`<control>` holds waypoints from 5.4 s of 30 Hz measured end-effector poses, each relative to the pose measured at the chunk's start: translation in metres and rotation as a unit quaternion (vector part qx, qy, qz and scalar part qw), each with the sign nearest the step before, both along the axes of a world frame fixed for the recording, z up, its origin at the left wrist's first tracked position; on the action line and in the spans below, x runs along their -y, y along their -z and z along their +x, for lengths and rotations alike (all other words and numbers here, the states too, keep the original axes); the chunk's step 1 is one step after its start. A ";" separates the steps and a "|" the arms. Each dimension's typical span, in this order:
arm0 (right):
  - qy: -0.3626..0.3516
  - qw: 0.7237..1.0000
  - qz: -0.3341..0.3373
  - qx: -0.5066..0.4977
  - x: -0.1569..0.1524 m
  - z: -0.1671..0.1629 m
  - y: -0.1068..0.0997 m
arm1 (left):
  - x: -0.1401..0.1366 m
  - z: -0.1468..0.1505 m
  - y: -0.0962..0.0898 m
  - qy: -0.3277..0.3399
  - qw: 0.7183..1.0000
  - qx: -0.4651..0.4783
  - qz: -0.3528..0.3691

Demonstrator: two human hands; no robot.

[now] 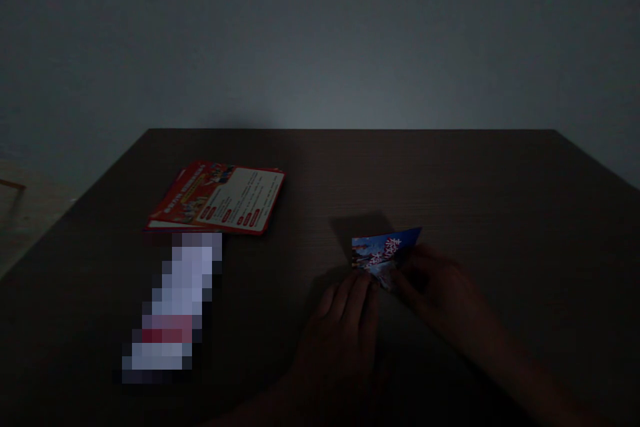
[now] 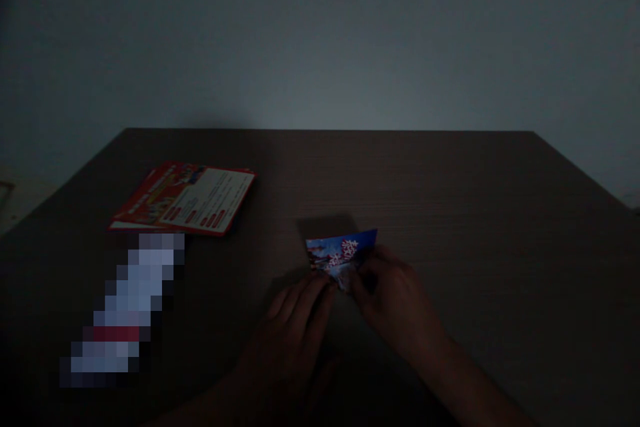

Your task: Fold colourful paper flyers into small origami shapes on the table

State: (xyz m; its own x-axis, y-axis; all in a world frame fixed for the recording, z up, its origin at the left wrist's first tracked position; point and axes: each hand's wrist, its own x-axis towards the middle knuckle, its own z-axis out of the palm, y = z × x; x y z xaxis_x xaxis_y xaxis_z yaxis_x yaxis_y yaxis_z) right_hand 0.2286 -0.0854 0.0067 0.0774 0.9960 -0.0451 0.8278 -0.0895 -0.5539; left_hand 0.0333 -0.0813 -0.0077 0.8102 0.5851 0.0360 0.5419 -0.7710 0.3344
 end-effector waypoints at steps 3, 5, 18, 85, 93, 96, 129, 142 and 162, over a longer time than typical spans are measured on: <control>0.000 1.000 0.005 0.008 -0.001 0.001 0.002 | 0.001 0.000 0.001 0.000 1.000 -0.001 0.002; -0.003 1.000 0.006 0.013 -0.001 0.001 0.003 | 0.001 -0.001 0.002 0.005 1.000 -0.001 0.004; -0.001 1.000 0.005 0.019 0.000 0.002 0.004 | -0.001 -0.001 0.002 0.006 1.000 0.002 0.003; 0.013 1.000 0.002 0.013 -0.002 -0.001 0.001 | -0.007 -0.002 -0.002 -0.015 1.000 -0.009 0.003; 0.008 1.000 0.008 0.016 -0.003 -0.001 -0.001 | -0.003 -0.003 0.000 -0.046 0.999 -0.021 0.021; 0.008 1.000 0.012 0.015 -0.003 -0.001 0.001 | -0.003 -0.003 0.000 -0.051 0.998 -0.025 0.018; 0.008 1.000 0.013 0.026 -0.003 0.000 0.003 | -0.011 -0.004 -0.001 -0.013 0.999 -0.034 0.041; 0.013 0.999 0.011 0.030 -0.003 0.000 0.003 | -0.009 -0.005 0.002 -0.009 0.998 -0.032 0.053; 0.004 1.000 0.011 0.019 -0.003 -0.002 -0.001 | -0.009 -0.005 -0.001 0.005 0.999 -0.033 0.033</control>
